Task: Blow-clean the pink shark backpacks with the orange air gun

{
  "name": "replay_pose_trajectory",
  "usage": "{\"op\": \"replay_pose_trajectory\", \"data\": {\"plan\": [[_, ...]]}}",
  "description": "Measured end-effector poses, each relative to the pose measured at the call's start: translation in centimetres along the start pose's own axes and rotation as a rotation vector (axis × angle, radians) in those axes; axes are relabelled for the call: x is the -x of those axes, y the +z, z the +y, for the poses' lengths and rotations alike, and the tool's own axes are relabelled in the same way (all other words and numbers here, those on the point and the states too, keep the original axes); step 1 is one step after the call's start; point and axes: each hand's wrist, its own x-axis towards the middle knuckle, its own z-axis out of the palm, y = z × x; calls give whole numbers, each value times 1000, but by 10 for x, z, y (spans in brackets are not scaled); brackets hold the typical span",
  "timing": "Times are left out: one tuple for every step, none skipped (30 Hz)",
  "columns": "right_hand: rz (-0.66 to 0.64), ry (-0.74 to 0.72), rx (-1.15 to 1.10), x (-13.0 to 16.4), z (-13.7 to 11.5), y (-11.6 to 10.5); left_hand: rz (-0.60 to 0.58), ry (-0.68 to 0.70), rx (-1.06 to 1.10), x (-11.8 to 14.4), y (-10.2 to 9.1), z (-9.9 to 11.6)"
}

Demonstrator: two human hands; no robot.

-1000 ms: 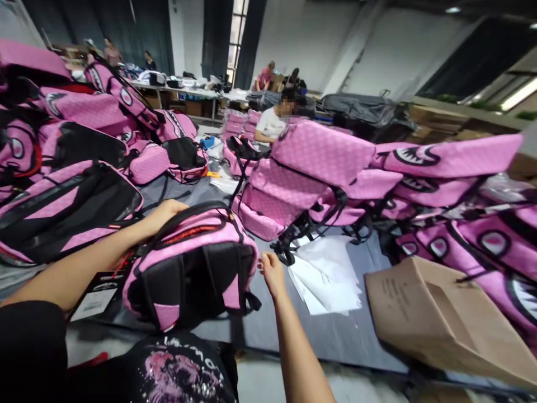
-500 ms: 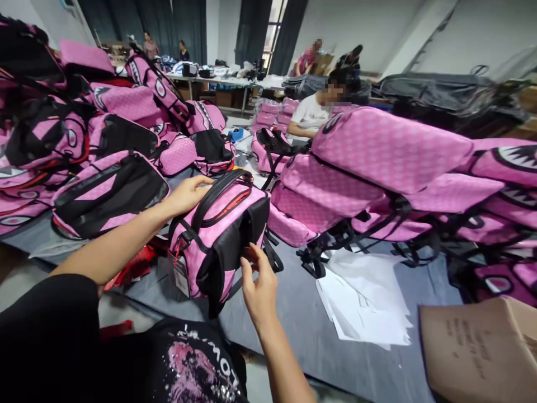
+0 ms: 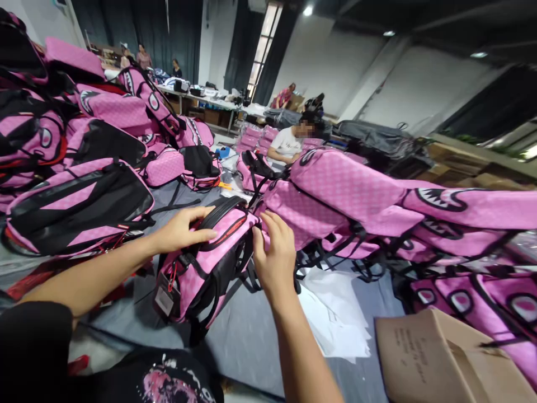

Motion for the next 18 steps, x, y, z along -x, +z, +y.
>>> {"op": "replay_pose_trajectory", "data": {"plan": [[-90, 37, -24, -15, 7, 0, 4, -24, 12, 3, 1, 1], [-195, 70, -49, -28, 11, -1, 7, -37, 25, 7, 2, 1], [-298, 90, -66, -39, 14, -2, 7, -43, 38, 11, 1, 1], [-383, 96, -69, -46, 14, -3, 4, -45, 48, 14, -1, 0], [-436, 89, -63, -49, 13, -5, -5, -43, 54, 17, -4, -1], [-456, 75, -54, -50, 10, -7, -20, -36, 57, 17, -9, -2], [-455, 63, -54, -49, 6, -8, -40, -26, 59, 15, -14, -4], [-446, 58, -64, -46, 2, -9, -58, -12, 61, 9, -19, -7], [-435, 54, -76, -43, -2, -9, -69, 5, 54, 1, -24, -10], [-425, 45, -84, -40, -5, -8, -78, 19, 34, -11, -27, -14], [-420, 27, -84, -37, -7, -7, -86, 29, 4, -26, -30, -19], [-417, 3, -75, -36, -8, -5, -100, 34, -27, -41, -30, -24], [-413, -23, -56, -34, -7, -3, -133, 34, -63, -57, -29, -29], [-408, -48, -30, -34, -5, -2, -182, 36, -104, -71, -27, -33], [-407, -70, -1, -34, -3, -2, -238, 46, -144, -83, -23, -37], [-414, -87, 27, -34, 0, -3, -286, 68, -184, -92, -18, -39], [-428, -102, 56, -35, 2, -5, -314, 101, -228, -98, -14, -40], [-449, -117, 91, -36, 5, -8, -313, 138, -277, -101, -9, -39]]}}
